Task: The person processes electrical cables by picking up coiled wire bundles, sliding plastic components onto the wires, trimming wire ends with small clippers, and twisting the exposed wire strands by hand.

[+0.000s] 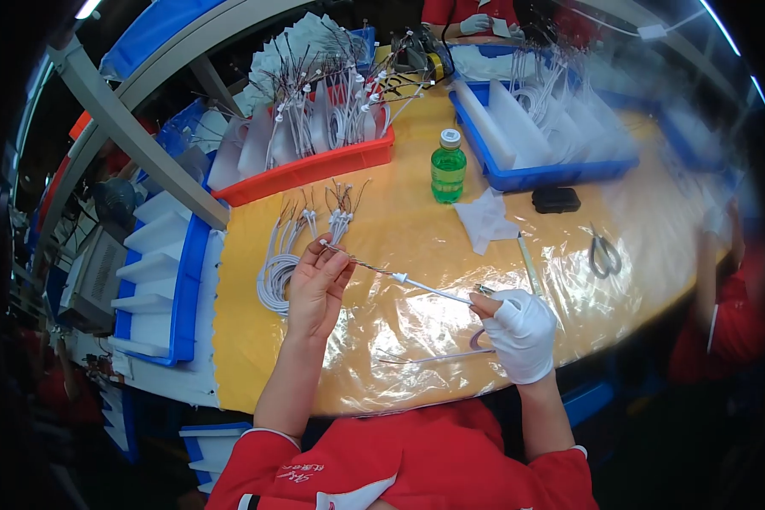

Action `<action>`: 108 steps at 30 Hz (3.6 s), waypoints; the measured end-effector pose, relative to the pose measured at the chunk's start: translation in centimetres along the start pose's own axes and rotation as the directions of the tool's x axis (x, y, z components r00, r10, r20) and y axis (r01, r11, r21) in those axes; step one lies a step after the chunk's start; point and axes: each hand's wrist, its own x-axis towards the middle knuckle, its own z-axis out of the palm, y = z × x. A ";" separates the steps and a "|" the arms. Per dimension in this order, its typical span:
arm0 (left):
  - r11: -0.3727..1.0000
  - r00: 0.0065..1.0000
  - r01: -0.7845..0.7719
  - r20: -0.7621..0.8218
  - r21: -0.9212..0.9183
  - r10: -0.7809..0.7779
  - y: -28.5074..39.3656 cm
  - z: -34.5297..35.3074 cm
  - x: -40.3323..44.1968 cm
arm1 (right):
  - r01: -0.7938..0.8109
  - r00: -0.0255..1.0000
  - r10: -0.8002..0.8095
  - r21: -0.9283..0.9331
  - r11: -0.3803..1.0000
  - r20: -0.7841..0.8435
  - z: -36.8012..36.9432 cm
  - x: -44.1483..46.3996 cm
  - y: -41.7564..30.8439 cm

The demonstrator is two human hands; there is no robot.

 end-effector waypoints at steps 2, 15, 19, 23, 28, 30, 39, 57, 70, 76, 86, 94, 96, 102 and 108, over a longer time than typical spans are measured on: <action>1.000 1.000 -0.015 -0.006 0.010 0.015 -0.2 -0.2 0.0 | -0.011 1.000 0.011 0.007 1.000 0.011 0.2 -0.4 0.3; 0.966 0.978 -0.208 0.046 0.152 0.203 -0.1 0.6 0.6 | -0.784 0.617 0.626 0.439 0.439 0.477 1.9 -2.9 0.4; 0.944 0.972 -0.232 0.035 0.235 0.231 -0.2 0.6 0.9 | -0.814 0.576 0.595 0.456 0.359 0.561 2.4 -3.7 0.3; 0.942 0.975 -0.222 0.028 0.253 0.222 0.0 0.8 0.9 | -0.820 0.570 0.591 0.431 0.375 0.570 2.1 -3.6 -0.1; 0.929 0.965 -0.259 0.041 0.264 0.258 0.0 1.0 0.8 | -0.793 0.607 0.581 0.456 0.403 0.543 2.1 -3.8 0.0; 0.886 0.956 -0.292 0.107 0.359 0.272 -0.2 0.7 0.9 | -0.781 0.620 0.585 0.478 0.402 0.523 2.1 -3.7 -0.2; 0.843 0.975 -0.146 0.221 0.517 0.033 -2.7 0.5 -0.1 | -0.706 0.686 0.604 0.574 0.415 0.406 2.4 -2.6 -1.0; 0.786 0.968 -0.145 0.250 0.601 -0.012 -2.0 0.4 -0.4 | -0.463 0.882 0.403 0.291 0.837 0.244 2.7 -2.6 1.0; -0.303 0.931 -0.305 0.350 0.903 0.107 5.5 -5.5 -3.0 | -0.354 0.798 0.531 0.493 0.795 -0.285 -3.6 10.9 14.6; -0.176 0.982 -0.152 0.169 0.973 0.089 5.8 -6.1 -2.7 | -0.395 0.677 0.620 0.514 0.761 -0.396 -1.0 17.2 23.4; 0.300 0.999 -0.027 0.015 0.953 0.040 6.8 -4.4 -3.2 | -0.446 0.677 0.689 0.601 0.663 -0.257 2.4 9.3 22.2; 0.162 0.864 -0.170 0.226 0.972 -0.450 2.5 0.4 -7.0 | -0.605 0.674 0.623 -0.186 0.774 0.397 -0.2 -0.8 9.4; 0.177 0.848 -0.153 0.221 0.972 -0.481 0.4 -0.3 -6.5 | -0.407 0.784 0.491 -0.282 0.869 0.380 -0.4 -1.8 7.9; 0.084 0.963 -0.236 0.245 0.968 -0.113 -5.4 -1.5 -0.5 | -0.281 0.876 0.388 -0.354 0.892 0.285 1.5 -2.4 6.0; 0.261 0.992 0.011 0.022 0.965 -0.125 -6.8 -1.9 2.4 | -0.274 0.923 0.337 -0.297 0.915 0.187 2.4 -2.0 5.5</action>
